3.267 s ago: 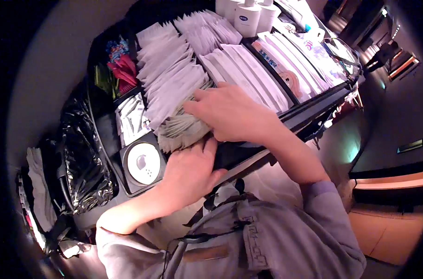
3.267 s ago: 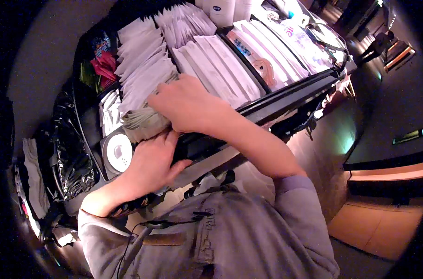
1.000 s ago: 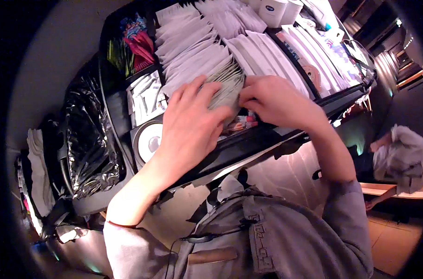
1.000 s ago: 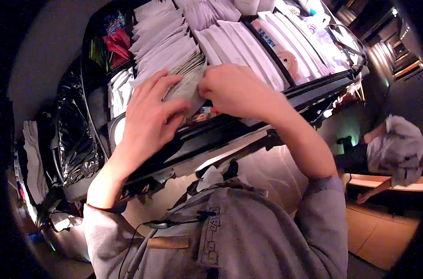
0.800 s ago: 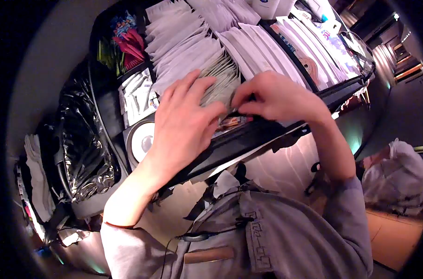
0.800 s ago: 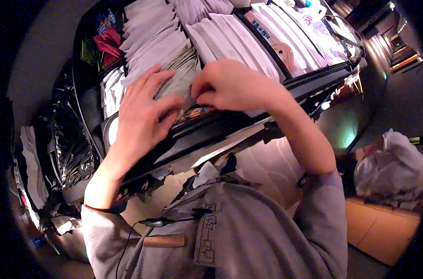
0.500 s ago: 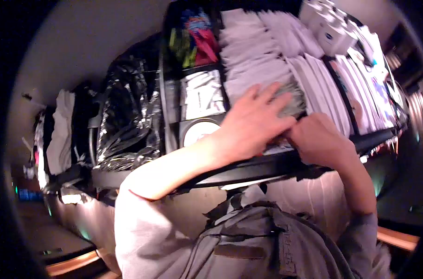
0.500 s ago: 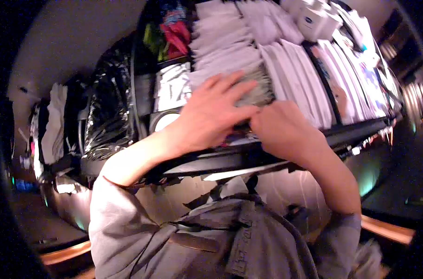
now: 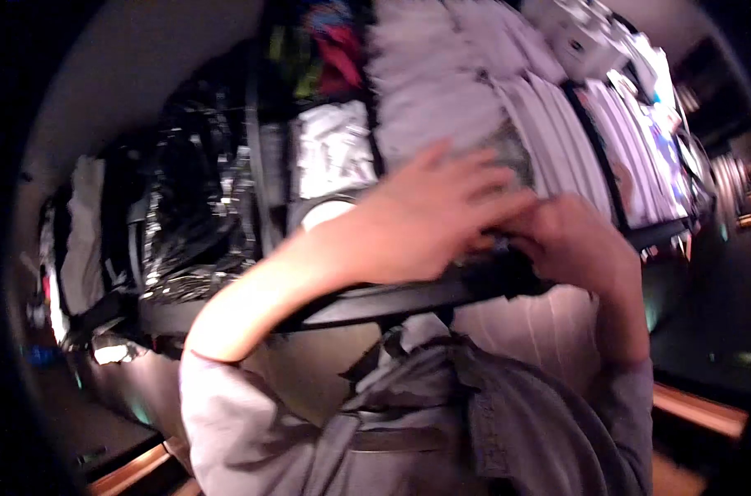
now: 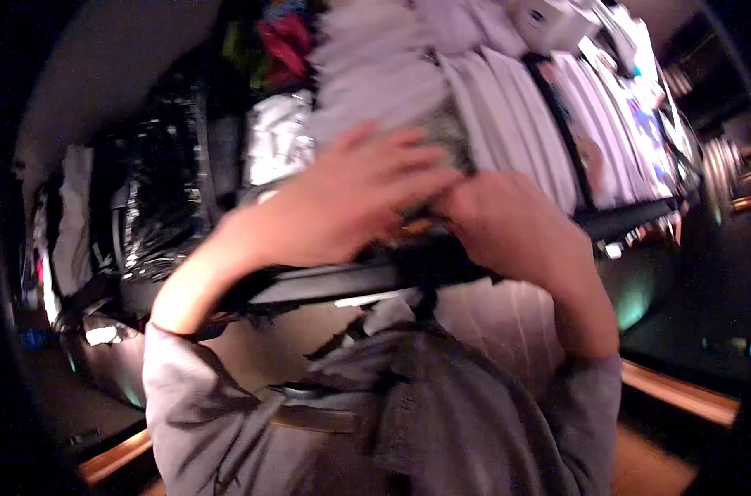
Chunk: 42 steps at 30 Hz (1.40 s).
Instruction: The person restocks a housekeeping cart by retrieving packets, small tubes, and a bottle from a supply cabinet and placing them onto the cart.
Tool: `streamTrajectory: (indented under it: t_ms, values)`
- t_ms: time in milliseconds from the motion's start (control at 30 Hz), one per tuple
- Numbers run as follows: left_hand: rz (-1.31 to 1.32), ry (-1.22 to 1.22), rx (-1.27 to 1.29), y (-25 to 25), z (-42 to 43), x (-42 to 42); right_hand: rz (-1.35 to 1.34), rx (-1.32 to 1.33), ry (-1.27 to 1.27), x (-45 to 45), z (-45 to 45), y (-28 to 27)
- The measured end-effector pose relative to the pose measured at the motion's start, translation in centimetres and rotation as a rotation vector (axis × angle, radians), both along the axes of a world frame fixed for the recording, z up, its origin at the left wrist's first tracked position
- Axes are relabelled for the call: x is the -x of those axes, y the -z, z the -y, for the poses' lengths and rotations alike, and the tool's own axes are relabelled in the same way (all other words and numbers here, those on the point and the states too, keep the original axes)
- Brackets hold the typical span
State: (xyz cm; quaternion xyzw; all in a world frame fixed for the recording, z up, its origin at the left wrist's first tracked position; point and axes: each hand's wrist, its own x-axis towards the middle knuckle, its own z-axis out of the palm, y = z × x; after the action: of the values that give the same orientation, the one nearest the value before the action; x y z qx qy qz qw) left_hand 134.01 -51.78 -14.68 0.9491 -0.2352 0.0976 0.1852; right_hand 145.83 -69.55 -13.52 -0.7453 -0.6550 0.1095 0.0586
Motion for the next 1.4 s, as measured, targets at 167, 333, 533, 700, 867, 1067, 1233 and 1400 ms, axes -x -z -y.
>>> streamTrajectory:
  t_ms: [167, 333, 533, 700, 867, 1067, 1233, 1400]
  values:
    - [0.207, -0.294, 0.497, -3.1, -1.8, 6.1, -0.126, -0.340, -0.018, 1.0, 1.0, -1.0]
    - [-0.658, -0.115, 0.898, 0.6, 1.3, 13.4, -0.170, -0.731, 0.099, 1.0, 2.0, -0.8]
    - [-1.139, -0.793, 0.845, 18.6, 13.8, 23.5, -0.696, -0.901, -0.272, 5.9, 4.2, 2.7]
    - [-0.950, -1.237, 1.052, 17.7, 24.5, 30.5, -1.003, -0.205, -0.878, 12.1, -1.2, 3.4]
    - [-0.832, -1.474, 1.098, 23.3, 35.0, 35.9, -0.967, 0.115, -1.101, 20.0, -3.3, 5.1]
    - [-0.181, -1.779, 1.706, 28.0, 43.9, 41.9, -0.871, 0.469, -1.425, 40.2, -3.2, 3.9]
    - [0.531, -2.101, 1.951, 29.8, 50.5, 48.1, -0.798, 0.688, -1.632, 59.7, -1.1, 6.6]
    - [0.869, -2.303, 2.073, 30.0, 54.1, 53.1, -0.682, 0.837, -1.747, 75.9, 3.8, 8.8]
